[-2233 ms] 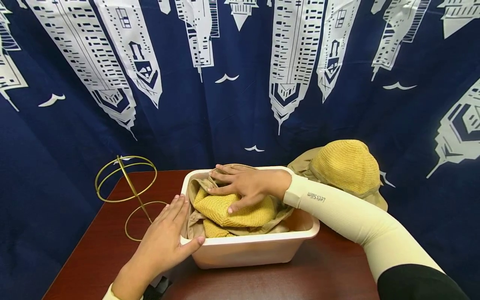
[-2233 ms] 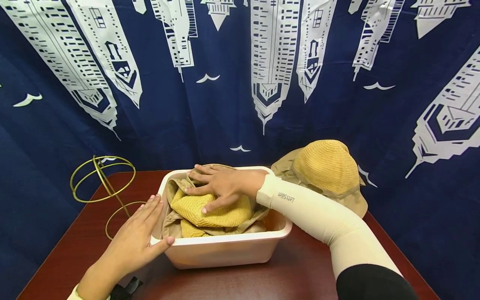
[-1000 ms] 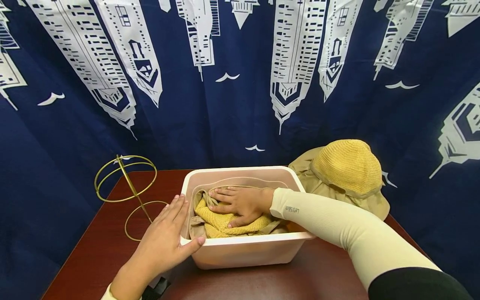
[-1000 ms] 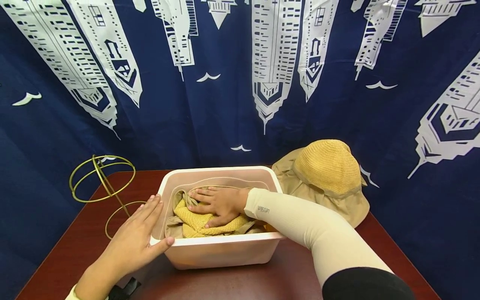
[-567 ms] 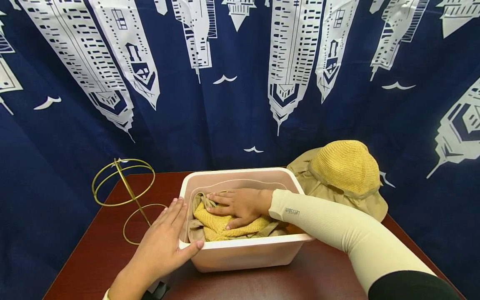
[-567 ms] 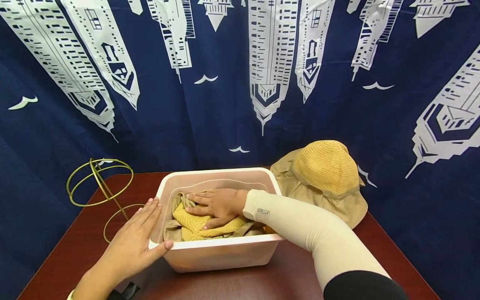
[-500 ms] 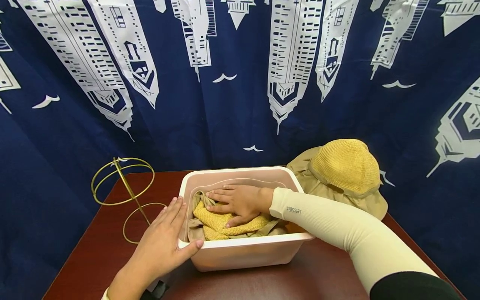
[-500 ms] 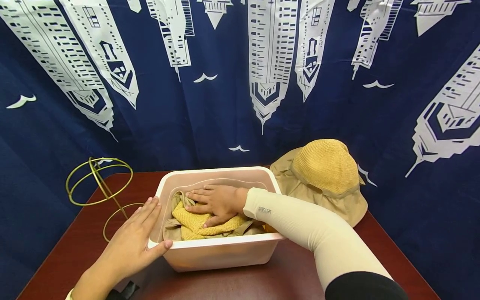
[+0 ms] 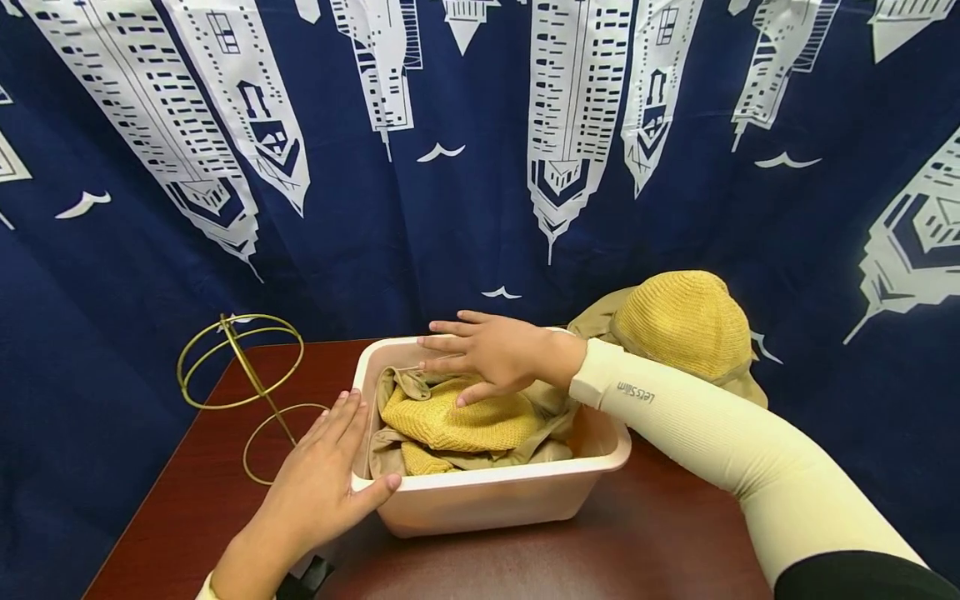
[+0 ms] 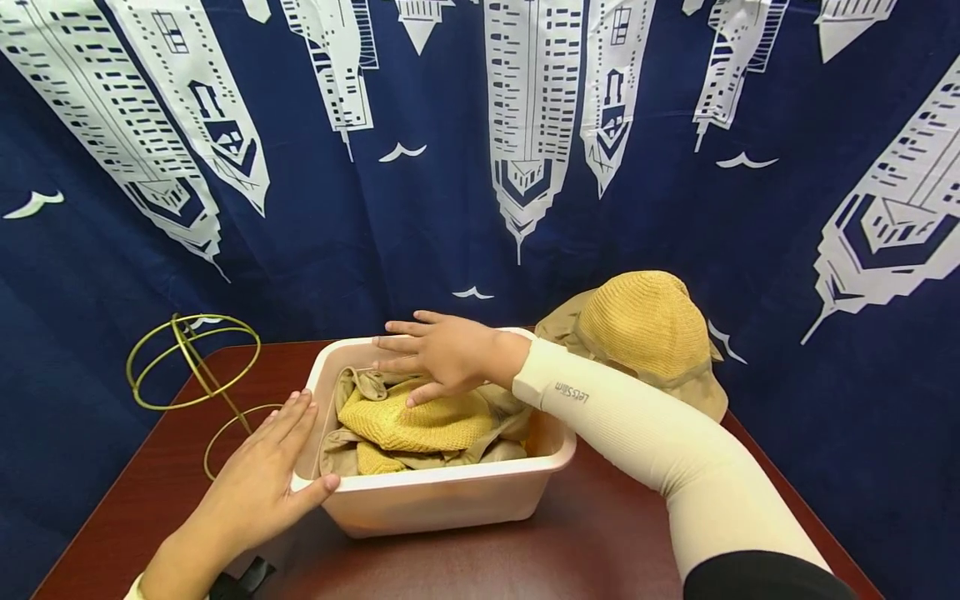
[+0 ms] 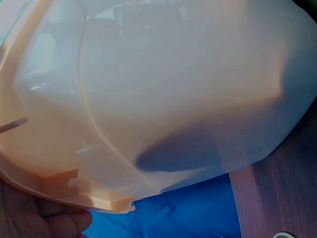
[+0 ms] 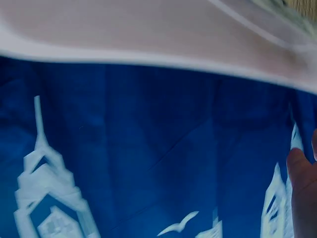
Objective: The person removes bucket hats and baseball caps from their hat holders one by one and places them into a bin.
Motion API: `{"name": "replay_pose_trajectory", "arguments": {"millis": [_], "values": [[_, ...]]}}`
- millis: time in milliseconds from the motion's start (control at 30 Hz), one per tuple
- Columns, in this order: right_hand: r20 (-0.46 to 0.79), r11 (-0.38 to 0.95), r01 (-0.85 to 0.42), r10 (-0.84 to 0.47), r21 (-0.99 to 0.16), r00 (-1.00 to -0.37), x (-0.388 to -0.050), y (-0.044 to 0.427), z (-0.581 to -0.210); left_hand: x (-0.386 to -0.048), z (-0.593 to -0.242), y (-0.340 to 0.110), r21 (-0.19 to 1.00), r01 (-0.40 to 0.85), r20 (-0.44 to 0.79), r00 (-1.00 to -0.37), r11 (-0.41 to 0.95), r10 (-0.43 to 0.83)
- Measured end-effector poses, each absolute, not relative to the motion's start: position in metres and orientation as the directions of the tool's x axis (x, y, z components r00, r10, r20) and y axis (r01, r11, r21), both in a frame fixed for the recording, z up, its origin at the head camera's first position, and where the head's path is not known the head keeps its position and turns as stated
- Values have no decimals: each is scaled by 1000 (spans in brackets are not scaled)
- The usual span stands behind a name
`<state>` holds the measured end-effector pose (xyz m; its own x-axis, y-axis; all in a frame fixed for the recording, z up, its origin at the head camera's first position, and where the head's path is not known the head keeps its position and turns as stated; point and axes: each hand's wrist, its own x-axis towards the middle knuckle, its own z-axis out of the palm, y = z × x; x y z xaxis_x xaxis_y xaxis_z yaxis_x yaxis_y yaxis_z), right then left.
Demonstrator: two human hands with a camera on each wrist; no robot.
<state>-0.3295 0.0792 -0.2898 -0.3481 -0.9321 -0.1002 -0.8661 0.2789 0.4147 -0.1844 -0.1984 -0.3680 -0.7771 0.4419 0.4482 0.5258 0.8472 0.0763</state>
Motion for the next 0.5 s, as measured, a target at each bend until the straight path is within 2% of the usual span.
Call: {"name": "replay_pose_trajectory", "arguments": {"millis": [233, 400, 500], "values": [[42, 409, -834, -904, 370, -425, -322, 119, -260, -186, -368, -200, 71, 533, 478, -760, 843, 441], [113, 495, -804, -866, 331, -487, -317, 155, -257, -185, -370, -199, 74, 530, 467, -767, 845, 440], [171, 529, -778, -848, 339, -502, -317, 177, -256, -184, -370, -198, 67, 528, 468, -766, 847, 441]]}}
